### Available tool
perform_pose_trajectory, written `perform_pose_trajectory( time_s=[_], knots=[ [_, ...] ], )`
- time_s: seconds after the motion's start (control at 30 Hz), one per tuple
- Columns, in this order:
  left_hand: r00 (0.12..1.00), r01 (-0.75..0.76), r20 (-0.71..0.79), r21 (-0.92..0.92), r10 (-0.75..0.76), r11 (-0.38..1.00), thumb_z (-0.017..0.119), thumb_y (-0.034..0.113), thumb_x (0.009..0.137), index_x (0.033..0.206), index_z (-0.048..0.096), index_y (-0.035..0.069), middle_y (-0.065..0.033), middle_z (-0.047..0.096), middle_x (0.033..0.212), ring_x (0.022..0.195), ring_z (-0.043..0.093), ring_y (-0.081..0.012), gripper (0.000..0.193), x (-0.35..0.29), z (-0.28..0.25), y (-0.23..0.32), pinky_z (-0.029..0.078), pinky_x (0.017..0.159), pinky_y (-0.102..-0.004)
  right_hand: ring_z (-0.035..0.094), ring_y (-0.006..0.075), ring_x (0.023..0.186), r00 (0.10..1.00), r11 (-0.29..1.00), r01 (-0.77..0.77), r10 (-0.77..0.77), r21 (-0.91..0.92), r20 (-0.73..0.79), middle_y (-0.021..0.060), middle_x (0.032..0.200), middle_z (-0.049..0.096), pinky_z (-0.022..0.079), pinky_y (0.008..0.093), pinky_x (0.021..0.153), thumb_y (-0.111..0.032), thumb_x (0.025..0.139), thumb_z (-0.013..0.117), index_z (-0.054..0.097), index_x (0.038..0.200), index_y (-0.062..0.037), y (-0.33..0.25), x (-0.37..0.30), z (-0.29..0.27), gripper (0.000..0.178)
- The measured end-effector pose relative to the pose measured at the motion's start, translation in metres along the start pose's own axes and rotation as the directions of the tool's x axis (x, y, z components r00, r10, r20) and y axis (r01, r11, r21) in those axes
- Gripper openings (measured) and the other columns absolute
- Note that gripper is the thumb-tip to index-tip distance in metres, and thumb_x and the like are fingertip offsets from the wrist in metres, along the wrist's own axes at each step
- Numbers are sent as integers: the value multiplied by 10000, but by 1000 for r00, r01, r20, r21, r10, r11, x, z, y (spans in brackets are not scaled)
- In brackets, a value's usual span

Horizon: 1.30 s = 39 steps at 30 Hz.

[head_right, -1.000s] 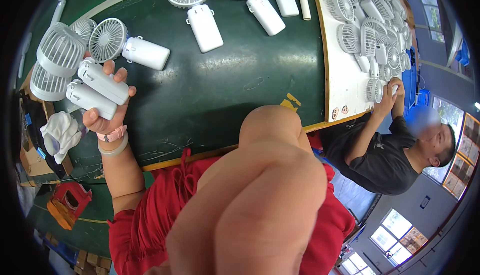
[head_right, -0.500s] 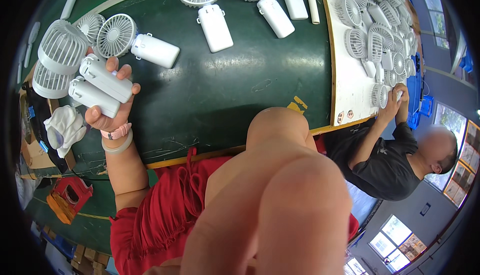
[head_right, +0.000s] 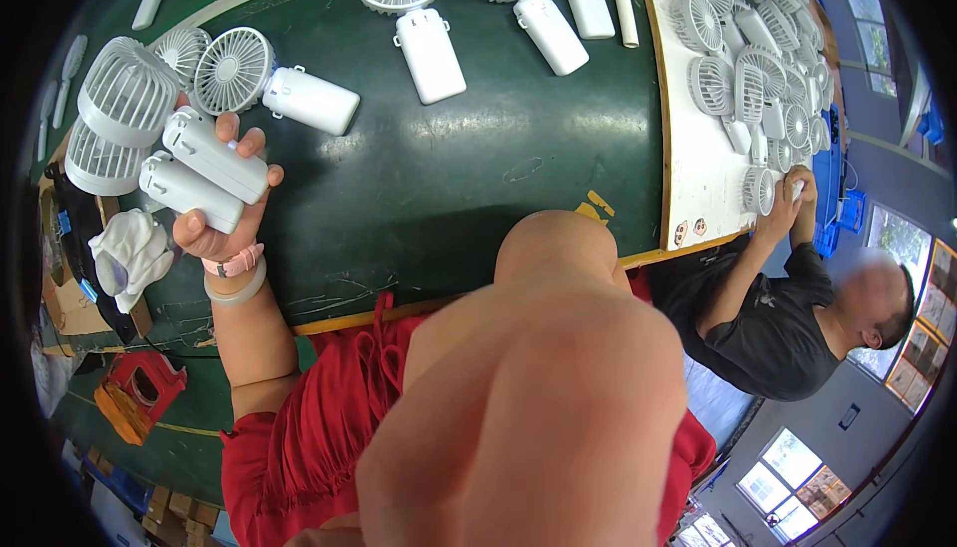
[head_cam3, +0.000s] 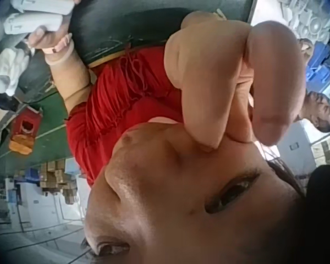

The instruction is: The person tests portable mini fans by turning them on, folds them, and stacks them onto the table by hand.

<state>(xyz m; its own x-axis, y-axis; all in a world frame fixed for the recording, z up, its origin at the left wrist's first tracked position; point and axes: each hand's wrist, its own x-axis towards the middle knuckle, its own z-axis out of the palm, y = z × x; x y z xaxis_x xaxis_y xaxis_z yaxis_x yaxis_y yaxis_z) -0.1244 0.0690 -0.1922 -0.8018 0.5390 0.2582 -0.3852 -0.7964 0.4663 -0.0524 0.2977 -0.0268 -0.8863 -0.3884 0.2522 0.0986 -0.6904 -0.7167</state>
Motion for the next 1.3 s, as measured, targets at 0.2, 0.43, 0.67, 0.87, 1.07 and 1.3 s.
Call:
perform_pose_trajectory(
  time_s=[0.2,0.43,0.67,0.87,1.07,1.3],
  knots=[
    [985,7,-174,135,17,991,698,192,564,1369,155,210,-96,332,1098,1021,371,-250,971,-14,6,5,445,767,-439,416,31,507,860,865,269,-413,-423,-299,31,753,536,342,196,430,-76,843,524,451,1007,-30,65,46,-57,185],
    [991,-23,-122,258,56,966,697,170,588,1359,172,173,-122,332,1143,1064,367,-269,933,-7,4,1,446,817,-463,522,312,922,987,-275,-109,-148,-955,-69,165,999,522,463,382,731,-195,727,656,486,1146,-20,146,45,-100,484],
    [985,-1,-161,370,65,929,720,208,591,1376,112,111,-125,375,1119,1042,427,-264,998,-9,8,2,486,822,-450,559,250,909,980,228,-158,-83,-961,-181,183,1053,537,453,348,776,-237,808,595,403,1240,-23,147,50,-120,519],
    [974,32,-211,476,79,879,729,245,587,1370,111,93,-126,385,1111,1041,448,-252,1010,-8,7,1,494,826,-424,554,256,740,955,935,-291,297,202,1,164,1043,530,453,350,660,-334,877,427,357,1228,-38,142,53,-137,465],
    [972,25,-213,496,94,868,729,251,620,1339,172,74,-161,403,1154,1052,470,-271,926,-9,2,-1,502,800,-456,510,256,714,956,852,-288,284,437,74,168,1068,524,416,348,631,-396,846,413,403,1201,-33,147,53,-143,508],
    [969,38,-231,476,83,879,715,235,624,1334,191,70,-159,410,1150,1060,464,-268,898,-8,2,1,501,813,-450,516,253,696,953,818,-303,267,489,144,180,1073,538,416,343,616,-485,878,326,407,1225,-75,148,55,-140,543]
  ],
)
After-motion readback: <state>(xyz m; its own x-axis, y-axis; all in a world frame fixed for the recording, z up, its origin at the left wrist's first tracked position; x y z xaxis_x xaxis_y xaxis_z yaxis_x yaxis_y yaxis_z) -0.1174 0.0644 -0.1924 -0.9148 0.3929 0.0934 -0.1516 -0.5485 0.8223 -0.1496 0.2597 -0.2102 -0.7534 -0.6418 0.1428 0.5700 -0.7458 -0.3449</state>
